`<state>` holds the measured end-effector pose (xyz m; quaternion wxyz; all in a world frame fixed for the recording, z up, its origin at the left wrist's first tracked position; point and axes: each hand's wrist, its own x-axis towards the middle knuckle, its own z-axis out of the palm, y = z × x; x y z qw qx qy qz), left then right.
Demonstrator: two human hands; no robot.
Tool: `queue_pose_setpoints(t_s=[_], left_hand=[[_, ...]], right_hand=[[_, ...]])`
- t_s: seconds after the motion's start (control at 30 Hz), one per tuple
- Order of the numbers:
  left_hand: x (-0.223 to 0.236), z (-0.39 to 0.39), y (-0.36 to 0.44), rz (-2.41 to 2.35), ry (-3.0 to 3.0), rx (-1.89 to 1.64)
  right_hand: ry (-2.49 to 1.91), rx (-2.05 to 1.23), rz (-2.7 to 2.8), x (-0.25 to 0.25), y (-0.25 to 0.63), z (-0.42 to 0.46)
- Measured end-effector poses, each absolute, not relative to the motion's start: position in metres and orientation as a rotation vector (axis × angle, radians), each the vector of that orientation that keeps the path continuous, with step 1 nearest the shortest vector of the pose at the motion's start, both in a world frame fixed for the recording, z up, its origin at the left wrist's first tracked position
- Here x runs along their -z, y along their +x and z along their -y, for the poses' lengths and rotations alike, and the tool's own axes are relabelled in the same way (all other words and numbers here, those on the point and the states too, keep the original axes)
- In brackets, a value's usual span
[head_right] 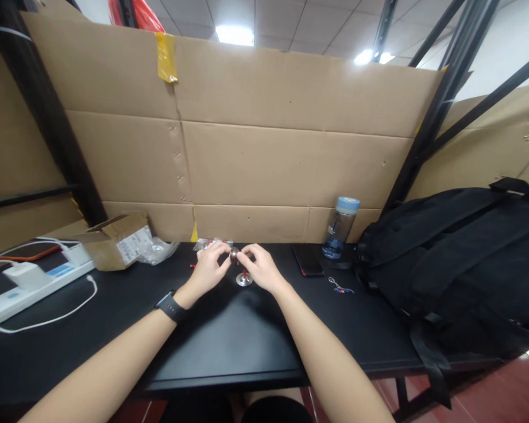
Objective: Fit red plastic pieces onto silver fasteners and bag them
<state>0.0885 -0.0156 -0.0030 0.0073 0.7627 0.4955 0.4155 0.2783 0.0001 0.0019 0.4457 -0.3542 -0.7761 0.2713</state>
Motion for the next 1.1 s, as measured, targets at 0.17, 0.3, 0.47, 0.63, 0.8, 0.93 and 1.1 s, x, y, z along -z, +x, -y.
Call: queue_pose_setpoints(t_s=[0.17, 0.3, 0.47, 0.63, 0.8, 0.93, 1.1], left_hand=[[0.004, 0.017, 0.090, -1.545, 2.411, -1.262], [-0.003, 0.017, 0.085, -1.560, 2.360, -1.325], [-0.005, 0.015, 0.076, -1.367, 2.420, -1.235], [0.005, 0.016, 0.082, -1.244, 2.570, -0.935], [0.008, 0.011, 0.077, -1.298, 2.604, -0.890], [0.002, 0.007, 0.066, -1.337, 2.703, -0.775], [-0.002, 0.012, 0.064, -1.362, 2.711, -0.786]], right_hand=[[-0.943, -0.482, 2.072, 0.003, 0.281, -0.005], [-0.961, -0.447, 2.116, 0.005, 0.282, -0.005], [-0.962, -0.376, 2.234, 0.003, 0.287, -0.004], [-0.941, -0.478, 2.203, 0.005, 0.285, -0.006], [-0.969, -0.426, 2.220, 0.008, 0.285, -0.007], [-1.077, -0.423, 2.341, 0.011, 0.294, -0.009], [-1.121, -0.418, 2.467, 0.014, 0.296, -0.011]])
